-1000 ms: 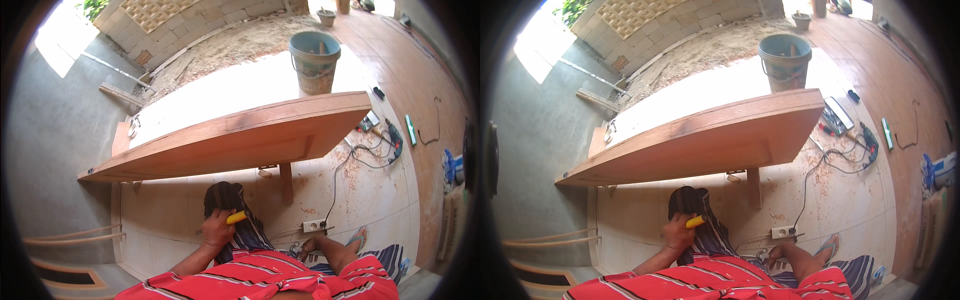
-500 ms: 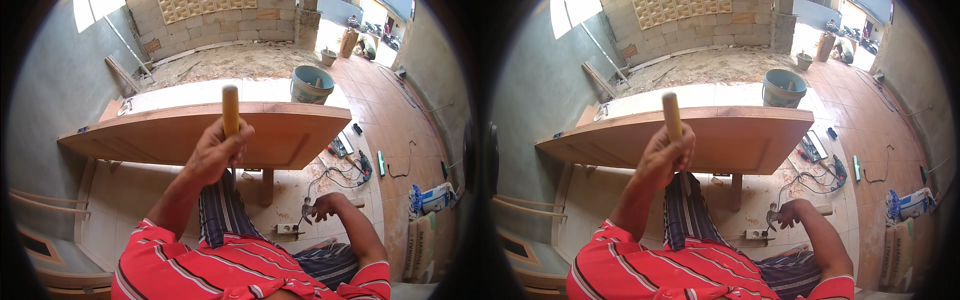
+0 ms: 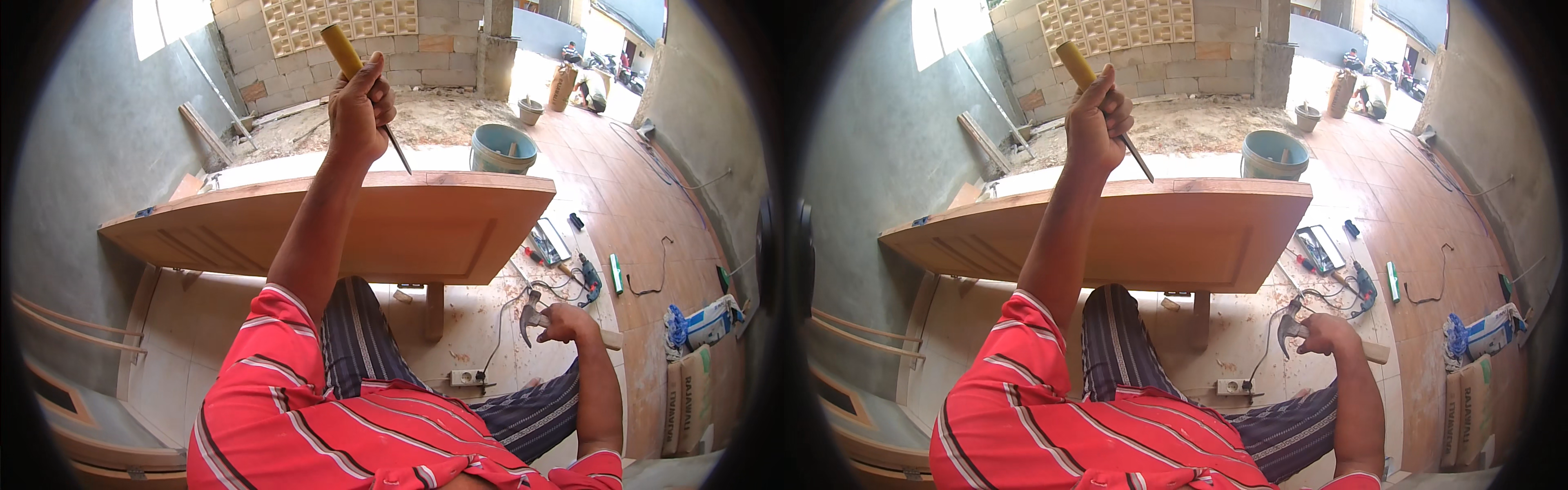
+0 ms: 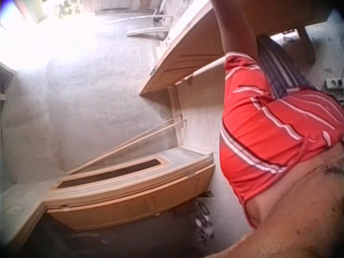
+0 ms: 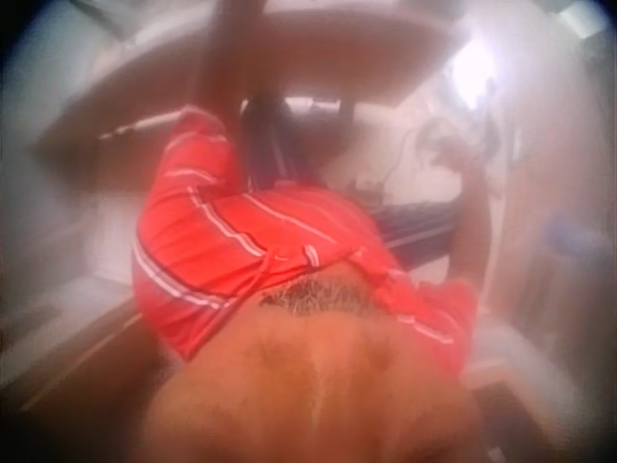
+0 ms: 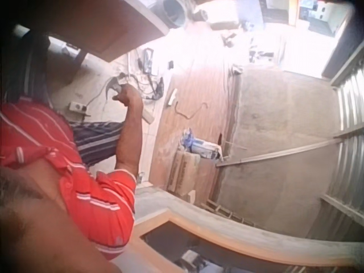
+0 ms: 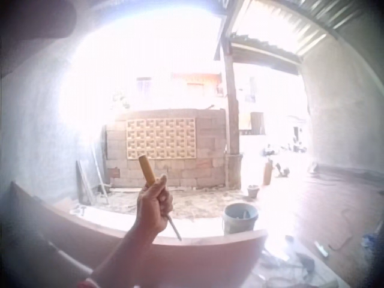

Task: The person unpacks a metal door hinge and uses a pencil to mark its position on a wooden door. They then use a chisel and hammer to carve out a recess in the wood to fit the hinge, repeatedly striking the chisel to remove wood shavings.

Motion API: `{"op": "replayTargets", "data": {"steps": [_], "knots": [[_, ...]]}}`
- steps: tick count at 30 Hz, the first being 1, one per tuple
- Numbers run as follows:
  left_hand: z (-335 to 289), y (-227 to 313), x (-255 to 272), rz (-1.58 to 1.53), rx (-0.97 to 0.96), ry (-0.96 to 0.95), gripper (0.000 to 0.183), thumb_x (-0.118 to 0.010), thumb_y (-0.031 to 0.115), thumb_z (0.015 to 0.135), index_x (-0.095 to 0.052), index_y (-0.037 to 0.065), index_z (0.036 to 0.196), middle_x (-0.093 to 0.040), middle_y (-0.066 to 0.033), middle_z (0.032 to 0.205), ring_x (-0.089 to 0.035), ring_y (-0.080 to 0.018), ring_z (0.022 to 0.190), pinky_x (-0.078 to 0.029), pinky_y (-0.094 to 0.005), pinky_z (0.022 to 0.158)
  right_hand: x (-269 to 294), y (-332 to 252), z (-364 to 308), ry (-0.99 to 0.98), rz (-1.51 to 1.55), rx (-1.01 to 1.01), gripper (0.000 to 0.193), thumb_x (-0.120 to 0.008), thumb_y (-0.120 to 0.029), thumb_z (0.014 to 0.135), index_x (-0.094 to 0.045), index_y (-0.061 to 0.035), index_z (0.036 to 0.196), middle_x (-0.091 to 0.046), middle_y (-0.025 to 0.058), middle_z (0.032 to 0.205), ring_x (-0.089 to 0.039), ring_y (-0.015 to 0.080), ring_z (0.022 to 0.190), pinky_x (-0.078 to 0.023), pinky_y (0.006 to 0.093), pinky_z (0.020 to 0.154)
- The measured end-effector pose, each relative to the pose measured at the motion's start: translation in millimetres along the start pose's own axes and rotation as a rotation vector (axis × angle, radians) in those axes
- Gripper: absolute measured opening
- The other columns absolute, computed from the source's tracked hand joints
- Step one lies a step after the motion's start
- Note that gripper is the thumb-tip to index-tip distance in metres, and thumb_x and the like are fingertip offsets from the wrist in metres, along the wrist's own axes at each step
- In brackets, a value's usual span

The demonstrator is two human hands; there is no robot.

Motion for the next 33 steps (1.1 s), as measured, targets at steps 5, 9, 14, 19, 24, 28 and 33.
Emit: {"op": "replayTargets", "data": {"steps": [5,9,14,19,24,28,33], "knots": [[-1,-16,-9,0.022,0.017,-0.035,0.040,-0.074,0.032,0.100,-0.044,0.020,0.076,-0.029,0.0085,0.059,-0.024,-0.0043,0.047,-0.016,-0.0251,0.043,-11,12,-11,-0.103,0.045,-0.074,0.045,-0.089,-0.038,0.076,-0.073,-0.0031,0.099,-0.072,0.0114,0.073,-0.070,0.0235,0.062,-0.056,0.0408,0.060],[1,-26,-13,0.088,0.060,-0.133,0.039,-0.075,0.030,0.097,-0.045,0.019,0.074,-0.037,0.0059,0.064,-0.033,-0.0060,0.054,-0.022,-0.0249,0.046,-15,12,-19,-0.096,0.048,-0.080,0.045,-0.089,-0.037,0.076,-0.074,-0.0032,0.102,-0.074,0.0126,0.077,-0.071,0.0243,0.064,-0.057,0.0409,0.061],[8,-29,-21,0.118,0.150,-0.156,0.032,-0.075,0.030,0.093,-0.049,0.016,0.080,-0.046,0.0022,0.074,-0.042,-0.0070,0.064,-0.029,-0.0228,0.051,-14,19,-20,-0.134,0.063,-0.128,0.047,-0.088,-0.036,0.076,-0.075,-0.0036,0.107,-0.076,0.0135,0.085,-0.074,0.0275,0.070,-0.059,0.0426,0.067],[15,-33,-27,0.215,0.082,-0.142,0.059,-0.072,0.068,0.091,-0.048,0.015,0.081,-0.042,0.0041,0.066,-0.035,-0.0050,0.052,-0.025,-0.0219,0.044,-12,26,-15,-0.112,0.086,-0.118,0.051,-0.089,-0.036,0.075,-0.074,-0.0019,0.110,-0.076,0.0159,0.088,-0.073,0.0276,0.069,-0.059,0.0424,0.067],[25,-31,-31,0.259,0.032,-0.176,0.054,-0.071,0.062,0.094,-0.053,0.012,0.084,-0.045,0.0032,0.068,-0.042,-0.0050,0.056,-0.031,-0.0229,0.048,-8,29,-4,-0.115,0.115,-0.128,0.054,-0.089,-0.035,0.075,-0.073,-0.0008,0.113,-0.076,0.0171,0.092,-0.073,0.0278,0.069,-0.059,0.0429,0.067],[30,-27,-26,0.220,-0.012,-0.172,0.031,-0.078,0.036,0.096,-0.060,0.011,0.096,-0.054,-0.0002,0.082,-0.051,-0.0074,0.065,-0.044,-0.0271,0.057,-4,24,4,-0.136,0.103,-0.128,0.055,-0.089,-0.036,0.075,-0.073,0.0007,0.112,-0.076,0.0166,0.092,-0.073,0.0274,0.069,-0.058,0.0433,0.065],[20,-28,-36,0.160,-0.010,-0.079,0.023,-0.077,0.029,0.099,-0.062,0.012,0.098,-0.058,0.0024,0.083,-0.051,-0.0067,0.059,-0.041,-0.0231,0.049,-8,28,13,-0.123,0.092,-0.081,0.052,-0.089,-0.036,0.075,-0.072,0.0006,0.109,-0.073,0.0150,0.080,-0.070,0.0254,0.061,-0.055,0.0410,0.056]]}}
Point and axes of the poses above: each hand's wrist, its own z-axis towards the middle knuckle, its own x-axis out of the back of the hand, y = z × x, the point moved 6 cm from there along z, towards the middle knuckle
